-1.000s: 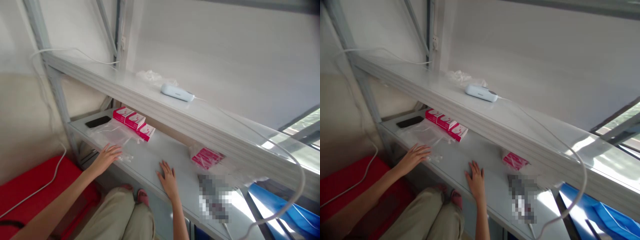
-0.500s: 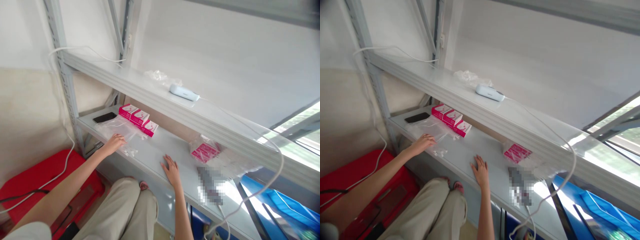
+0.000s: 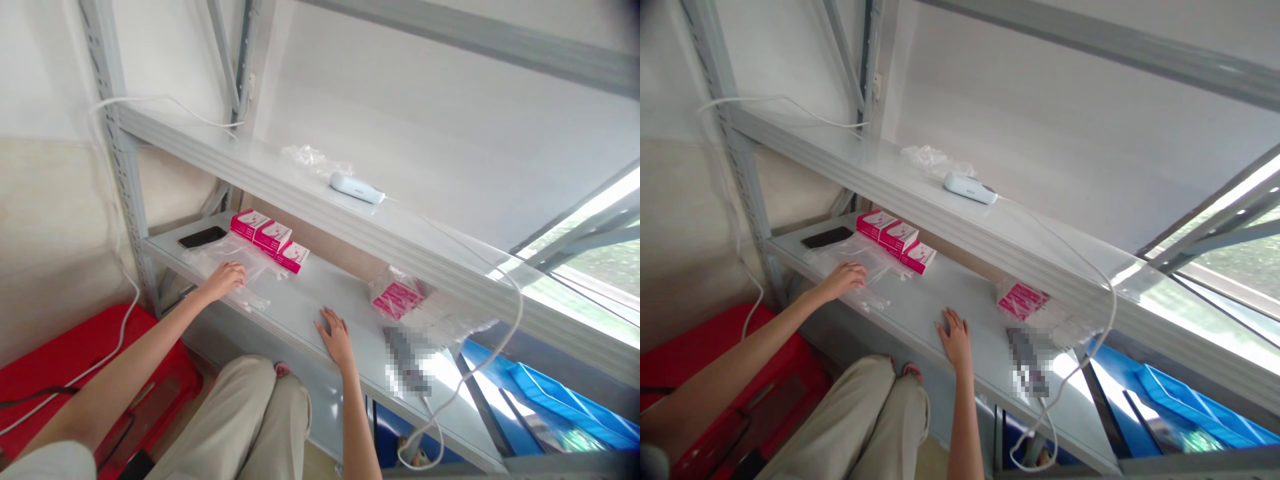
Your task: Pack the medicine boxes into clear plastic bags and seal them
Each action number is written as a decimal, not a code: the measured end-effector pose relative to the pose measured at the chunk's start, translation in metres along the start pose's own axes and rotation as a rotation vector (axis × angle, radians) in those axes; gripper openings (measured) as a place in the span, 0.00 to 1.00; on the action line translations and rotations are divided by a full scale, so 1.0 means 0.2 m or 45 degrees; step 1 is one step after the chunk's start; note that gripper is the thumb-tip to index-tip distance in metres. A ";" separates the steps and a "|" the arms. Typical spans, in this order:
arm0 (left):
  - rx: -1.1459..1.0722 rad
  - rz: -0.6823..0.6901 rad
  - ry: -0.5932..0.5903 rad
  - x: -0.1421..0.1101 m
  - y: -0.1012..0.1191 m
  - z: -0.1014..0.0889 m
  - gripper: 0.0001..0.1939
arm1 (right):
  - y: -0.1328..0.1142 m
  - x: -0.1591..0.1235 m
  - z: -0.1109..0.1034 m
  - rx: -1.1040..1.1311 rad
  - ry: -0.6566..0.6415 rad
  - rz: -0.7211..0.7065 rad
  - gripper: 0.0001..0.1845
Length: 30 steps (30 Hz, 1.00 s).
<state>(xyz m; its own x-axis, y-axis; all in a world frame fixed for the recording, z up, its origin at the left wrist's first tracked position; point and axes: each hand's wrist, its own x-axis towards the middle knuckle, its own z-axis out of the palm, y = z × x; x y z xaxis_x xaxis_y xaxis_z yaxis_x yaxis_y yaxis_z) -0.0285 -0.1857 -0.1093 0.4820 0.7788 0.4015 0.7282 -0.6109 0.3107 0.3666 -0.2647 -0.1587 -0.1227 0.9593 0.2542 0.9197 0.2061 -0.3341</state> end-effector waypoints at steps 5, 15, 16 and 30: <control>-0.158 -0.072 0.204 0.04 0.00 -0.04 0.10 | -0.01 0.00 0.00 0.012 0.001 0.010 0.25; -0.905 -0.152 0.423 0.22 0.32 -0.21 0.15 | -0.34 -0.03 -0.25 0.003 0.674 -0.002 0.22; -0.956 -0.129 0.391 0.23 0.39 -0.21 0.14 | -0.43 -0.04 -0.30 -0.038 0.716 -0.032 0.21; -1.151 0.145 -0.193 0.26 0.72 0.01 0.17 | -0.50 -0.16 -0.50 -0.581 0.235 0.279 0.14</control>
<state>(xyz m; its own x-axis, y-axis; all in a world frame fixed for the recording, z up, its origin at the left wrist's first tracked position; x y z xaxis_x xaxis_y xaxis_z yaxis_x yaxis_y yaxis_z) 0.1012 -0.2332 -0.0458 0.6325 0.6787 0.3732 0.0460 -0.5139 0.8566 0.3166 -0.3350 -0.0432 0.1198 0.9123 0.3916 0.9901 -0.1390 0.0209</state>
